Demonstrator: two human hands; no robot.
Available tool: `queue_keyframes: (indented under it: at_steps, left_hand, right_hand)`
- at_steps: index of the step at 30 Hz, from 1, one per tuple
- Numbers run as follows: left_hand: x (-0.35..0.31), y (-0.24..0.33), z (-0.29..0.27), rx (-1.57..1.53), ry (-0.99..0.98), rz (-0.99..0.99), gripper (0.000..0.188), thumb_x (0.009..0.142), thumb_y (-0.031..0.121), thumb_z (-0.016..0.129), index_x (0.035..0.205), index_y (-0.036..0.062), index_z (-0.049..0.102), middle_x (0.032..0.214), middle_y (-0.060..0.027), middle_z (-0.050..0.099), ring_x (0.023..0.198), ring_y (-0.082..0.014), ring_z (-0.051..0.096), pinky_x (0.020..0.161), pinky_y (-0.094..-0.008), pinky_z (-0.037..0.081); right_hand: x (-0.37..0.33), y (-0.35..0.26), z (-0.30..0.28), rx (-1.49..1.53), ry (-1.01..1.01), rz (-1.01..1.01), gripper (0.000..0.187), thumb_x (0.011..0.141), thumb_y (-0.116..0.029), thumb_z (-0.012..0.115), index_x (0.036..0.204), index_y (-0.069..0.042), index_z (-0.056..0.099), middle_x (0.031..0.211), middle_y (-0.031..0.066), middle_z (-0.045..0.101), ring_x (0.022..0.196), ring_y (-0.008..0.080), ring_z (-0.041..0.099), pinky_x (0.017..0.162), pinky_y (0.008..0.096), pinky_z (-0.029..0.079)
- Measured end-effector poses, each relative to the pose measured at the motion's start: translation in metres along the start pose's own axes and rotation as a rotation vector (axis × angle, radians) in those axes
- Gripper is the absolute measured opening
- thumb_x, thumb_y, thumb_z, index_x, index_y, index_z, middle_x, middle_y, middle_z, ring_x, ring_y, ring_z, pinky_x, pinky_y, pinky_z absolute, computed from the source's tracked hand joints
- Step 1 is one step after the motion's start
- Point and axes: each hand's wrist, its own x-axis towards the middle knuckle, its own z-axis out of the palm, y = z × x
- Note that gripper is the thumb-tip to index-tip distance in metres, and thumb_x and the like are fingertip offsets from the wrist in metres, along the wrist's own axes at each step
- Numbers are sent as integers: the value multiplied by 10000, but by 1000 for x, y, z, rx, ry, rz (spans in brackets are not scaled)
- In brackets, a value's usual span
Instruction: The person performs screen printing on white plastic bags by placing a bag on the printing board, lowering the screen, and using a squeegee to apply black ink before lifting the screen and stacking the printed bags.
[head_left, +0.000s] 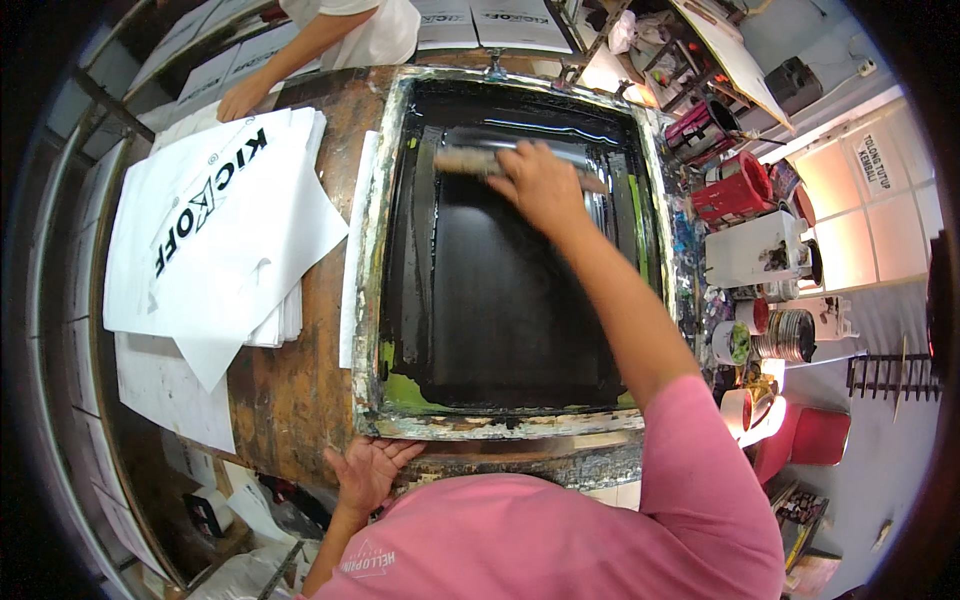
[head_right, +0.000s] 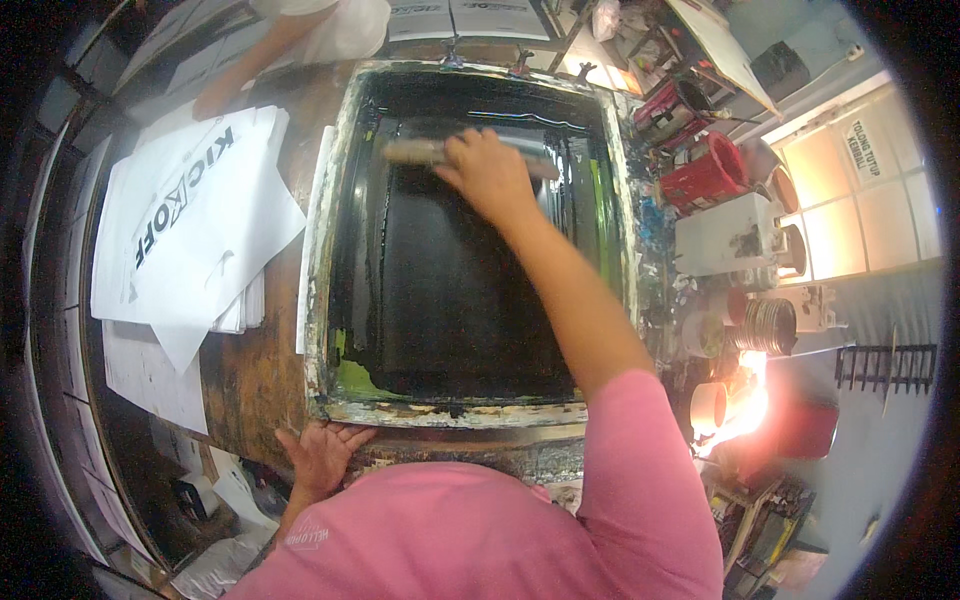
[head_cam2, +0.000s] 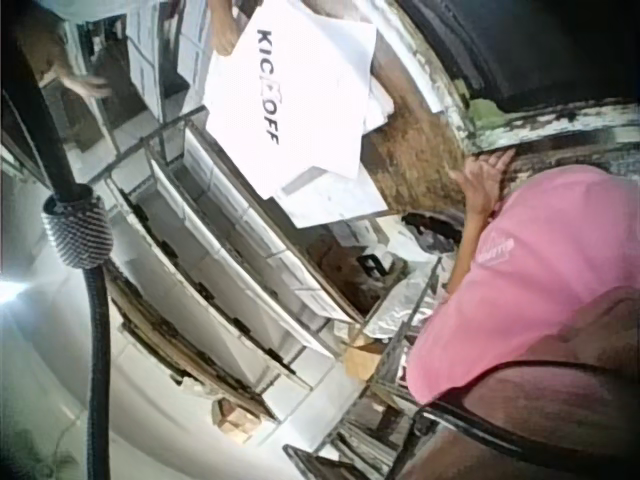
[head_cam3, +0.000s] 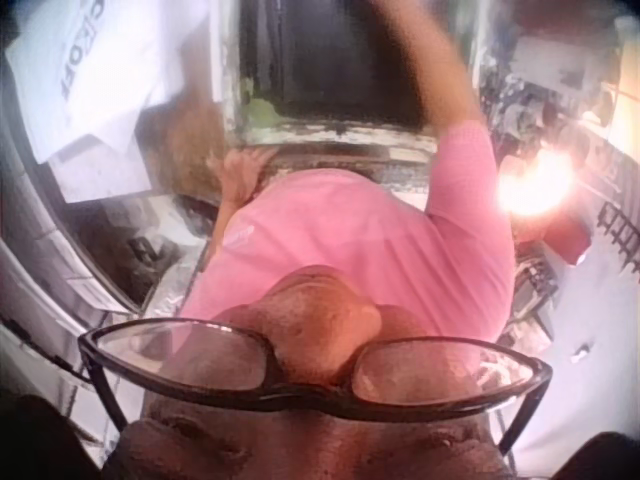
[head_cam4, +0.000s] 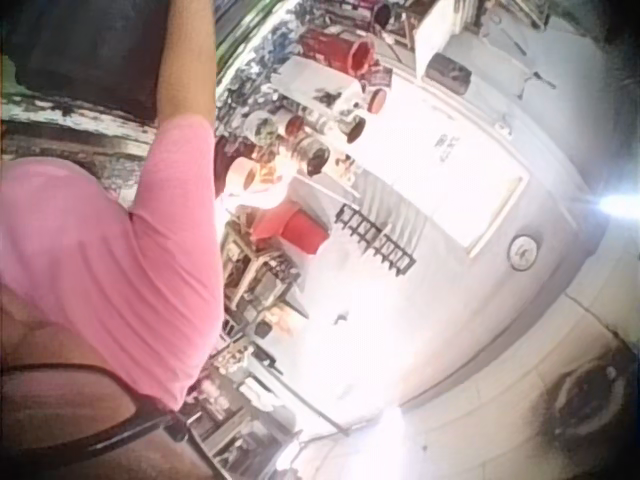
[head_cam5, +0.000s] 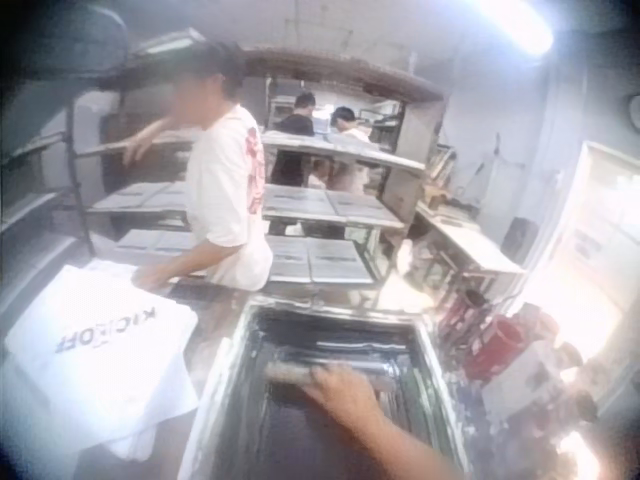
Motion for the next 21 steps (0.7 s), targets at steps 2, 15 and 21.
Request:
queue_keyframes:
  at_steps: [2,15,21]
  left_hand:
    - [0,-1,-1,-2,-33,17,1176,809,909,409,1501,-39,331,1463,-274,498,1365,-407,503,1158,-625,367]
    - [7,-2,-19,-128,-369,59,1020,842,914,301,1412,126,607,1477,-217,539,1402,-409,468,1190,-651,272]
    - [1,-5,-18,-155,-377,72,1021,855,899,306,1383,84,621,1445,-233,563,1384,-408,488,1193,-644,269]
  right_hand:
    - [35,23,3,-49,-78,11,376,923,-470,656,975,-99,678,972,117,669,950,342,663,766,478,565]
    - [40,37,-4,-71,-140,16,432,961,-563,563,1067,-163,690,976,127,698,952,337,697,785,492,558]
    - [-83,-72,-75,13,-232,-6,370,941,-455,644,1028,-98,601,909,113,676,878,342,687,707,491,544]
